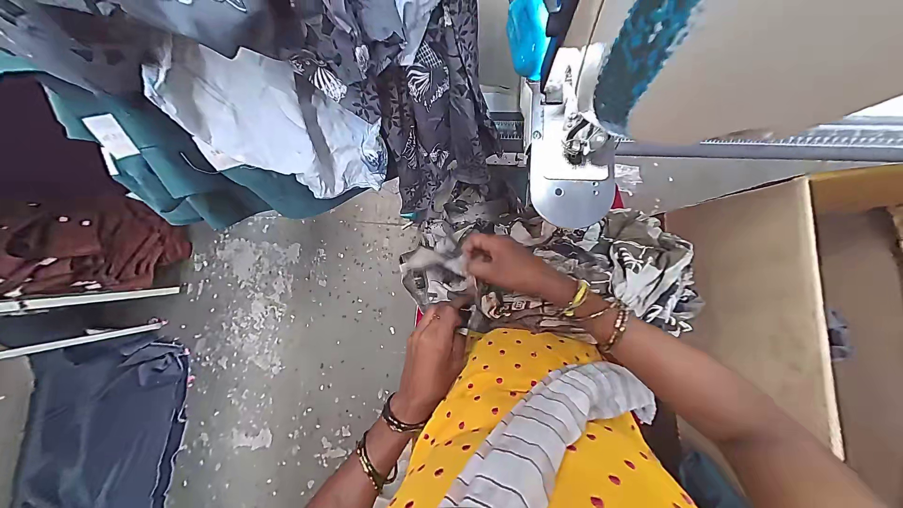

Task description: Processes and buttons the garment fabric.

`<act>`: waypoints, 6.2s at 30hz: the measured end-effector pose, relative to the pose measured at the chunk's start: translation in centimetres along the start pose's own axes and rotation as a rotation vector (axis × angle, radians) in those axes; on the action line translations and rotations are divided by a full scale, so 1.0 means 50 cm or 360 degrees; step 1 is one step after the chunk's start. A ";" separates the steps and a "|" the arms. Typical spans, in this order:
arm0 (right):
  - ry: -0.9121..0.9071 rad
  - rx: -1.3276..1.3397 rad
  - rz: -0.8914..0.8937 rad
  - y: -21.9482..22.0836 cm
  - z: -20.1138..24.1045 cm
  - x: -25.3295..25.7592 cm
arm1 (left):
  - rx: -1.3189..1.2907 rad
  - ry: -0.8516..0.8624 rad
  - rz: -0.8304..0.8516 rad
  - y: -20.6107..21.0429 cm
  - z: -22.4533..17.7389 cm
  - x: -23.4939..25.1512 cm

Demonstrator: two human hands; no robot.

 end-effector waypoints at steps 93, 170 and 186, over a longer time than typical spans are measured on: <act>-0.1130 -0.1281 -0.1087 0.068 0.159 -0.181 | -0.0712 -0.0062 0.0221 -0.153 -0.076 0.085; -0.0119 -0.0760 0.0038 0.095 -0.004 -0.094 | 0.0389 -0.0484 0.0115 -0.040 -0.039 0.028; -0.0187 -0.0409 -0.0067 0.051 0.006 -0.082 | 0.0219 -0.0301 0.0034 -0.071 -0.020 0.018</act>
Point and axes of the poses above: each hand's wrist, its own x-axis towards the middle knuckle, its own y-axis out of the palm, z = x × y, the point moved 9 cm from there along x, towards the middle knuckle, and after that the axes turned 11 degrees about z, right-handed, at the moved point
